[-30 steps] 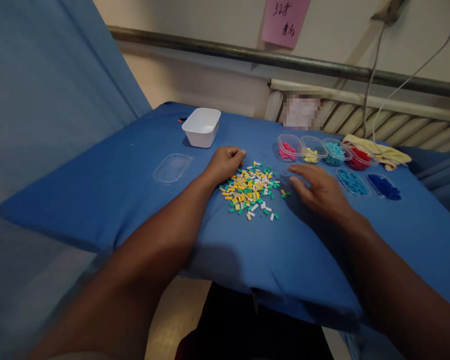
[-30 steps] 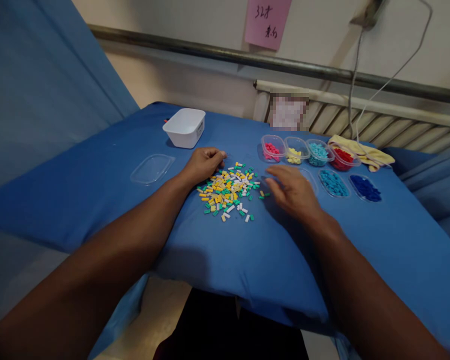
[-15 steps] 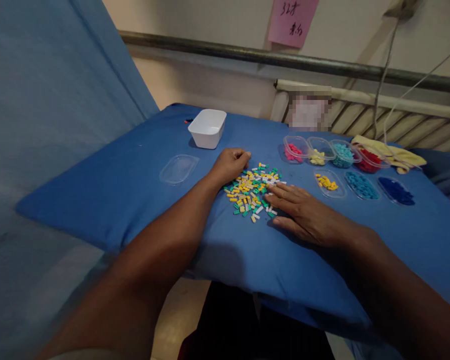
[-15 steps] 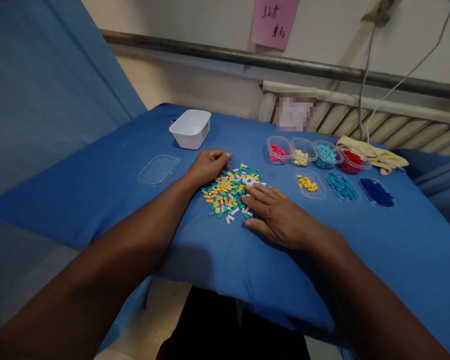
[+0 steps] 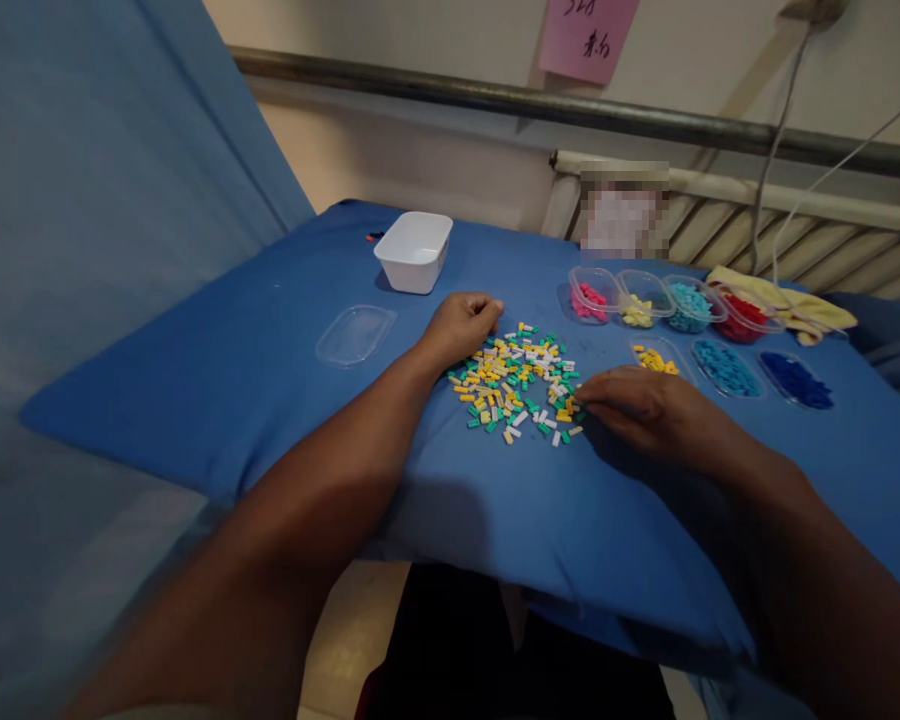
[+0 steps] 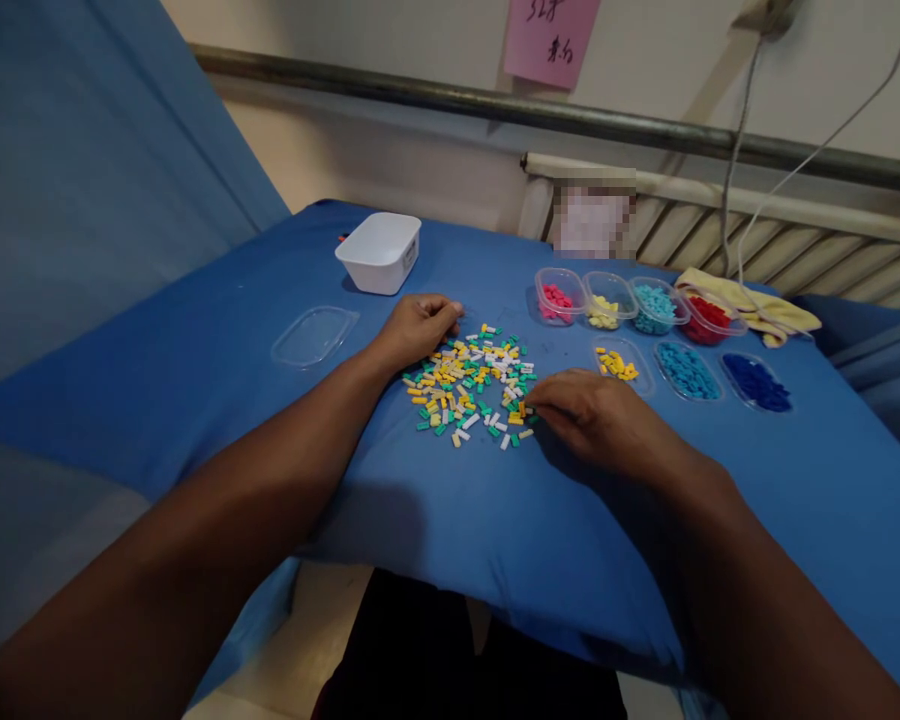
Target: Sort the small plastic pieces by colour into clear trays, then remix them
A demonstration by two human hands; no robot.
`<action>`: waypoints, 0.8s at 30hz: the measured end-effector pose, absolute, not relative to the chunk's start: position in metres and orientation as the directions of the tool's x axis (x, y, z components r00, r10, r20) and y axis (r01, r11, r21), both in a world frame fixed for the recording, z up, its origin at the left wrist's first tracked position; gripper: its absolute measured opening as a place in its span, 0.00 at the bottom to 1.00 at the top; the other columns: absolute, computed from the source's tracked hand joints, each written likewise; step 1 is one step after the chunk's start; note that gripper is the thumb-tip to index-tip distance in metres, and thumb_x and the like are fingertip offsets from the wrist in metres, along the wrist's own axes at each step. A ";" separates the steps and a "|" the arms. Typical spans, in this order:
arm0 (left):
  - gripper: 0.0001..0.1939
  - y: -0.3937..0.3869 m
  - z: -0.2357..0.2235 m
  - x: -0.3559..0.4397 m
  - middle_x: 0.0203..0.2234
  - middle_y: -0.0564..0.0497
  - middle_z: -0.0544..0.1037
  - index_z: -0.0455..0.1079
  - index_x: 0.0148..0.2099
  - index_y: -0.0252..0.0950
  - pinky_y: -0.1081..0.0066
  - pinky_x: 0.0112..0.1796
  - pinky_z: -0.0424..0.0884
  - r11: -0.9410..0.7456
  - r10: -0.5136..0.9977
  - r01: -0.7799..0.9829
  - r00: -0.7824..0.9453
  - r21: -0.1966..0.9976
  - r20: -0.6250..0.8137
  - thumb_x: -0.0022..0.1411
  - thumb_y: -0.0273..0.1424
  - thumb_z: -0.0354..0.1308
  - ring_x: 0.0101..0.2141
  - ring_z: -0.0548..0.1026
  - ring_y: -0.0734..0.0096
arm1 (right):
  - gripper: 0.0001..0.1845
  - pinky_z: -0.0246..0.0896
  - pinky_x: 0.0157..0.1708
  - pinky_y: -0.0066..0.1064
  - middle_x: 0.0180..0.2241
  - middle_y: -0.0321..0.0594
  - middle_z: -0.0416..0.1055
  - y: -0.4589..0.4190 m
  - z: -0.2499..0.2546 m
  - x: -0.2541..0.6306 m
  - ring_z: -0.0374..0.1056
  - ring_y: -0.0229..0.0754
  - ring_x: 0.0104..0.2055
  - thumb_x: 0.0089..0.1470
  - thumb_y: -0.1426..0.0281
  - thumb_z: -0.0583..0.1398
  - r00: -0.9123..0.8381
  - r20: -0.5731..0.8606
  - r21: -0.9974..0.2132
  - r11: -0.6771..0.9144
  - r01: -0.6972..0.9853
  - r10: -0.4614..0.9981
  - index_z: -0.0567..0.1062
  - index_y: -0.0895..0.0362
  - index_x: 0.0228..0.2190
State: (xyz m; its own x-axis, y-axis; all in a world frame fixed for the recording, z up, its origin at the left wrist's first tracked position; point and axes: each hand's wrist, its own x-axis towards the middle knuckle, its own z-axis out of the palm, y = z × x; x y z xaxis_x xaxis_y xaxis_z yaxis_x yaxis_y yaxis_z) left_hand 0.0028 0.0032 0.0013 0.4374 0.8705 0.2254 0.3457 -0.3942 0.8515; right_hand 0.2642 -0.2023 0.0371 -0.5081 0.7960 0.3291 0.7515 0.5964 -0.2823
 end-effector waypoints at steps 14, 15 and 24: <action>0.21 0.005 0.000 0.003 0.25 0.49 0.78 0.77 0.32 0.36 0.68 0.28 0.62 -0.412 0.865 0.345 0.437 0.843 0.244 0.70 0.46 0.57 0.26 0.71 0.69 | 0.10 0.75 0.48 0.45 0.45 0.46 0.83 -0.202 0.027 0.241 0.78 0.50 0.47 0.73 0.68 0.61 -0.529 0.285 -0.369 0.601 0.709 0.799 0.81 0.54 0.50; 0.22 0.004 0.000 0.003 0.24 0.49 0.78 0.77 0.32 0.36 0.68 0.28 0.61 -0.416 0.863 0.347 0.441 0.840 0.246 0.70 0.47 0.57 0.26 0.71 0.69 | 0.09 0.75 0.48 0.45 0.45 0.45 0.83 -0.202 0.029 0.240 0.78 0.50 0.47 0.73 0.68 0.60 -0.536 0.284 -0.375 0.606 0.701 0.795 0.81 0.54 0.49; 0.21 0.001 0.002 0.003 0.22 0.51 0.76 0.75 0.30 0.37 0.67 0.29 0.59 -0.434 0.857 0.337 0.440 0.835 0.268 0.70 0.45 0.57 0.25 0.68 0.70 | 0.11 0.74 0.49 0.45 0.47 0.45 0.82 -0.208 0.038 0.238 0.78 0.50 0.48 0.71 0.68 0.63 -0.514 0.199 -0.423 0.546 0.723 0.834 0.81 0.51 0.52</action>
State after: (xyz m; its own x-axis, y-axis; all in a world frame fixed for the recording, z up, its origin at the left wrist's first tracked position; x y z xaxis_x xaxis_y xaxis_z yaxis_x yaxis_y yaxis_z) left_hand 0.0031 0.0013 0.0018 0.4397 0.8572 0.2682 0.3373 -0.4344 0.8352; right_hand 0.2378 -0.2083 0.0380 -0.5142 0.8343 0.1988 0.7231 0.5463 -0.4226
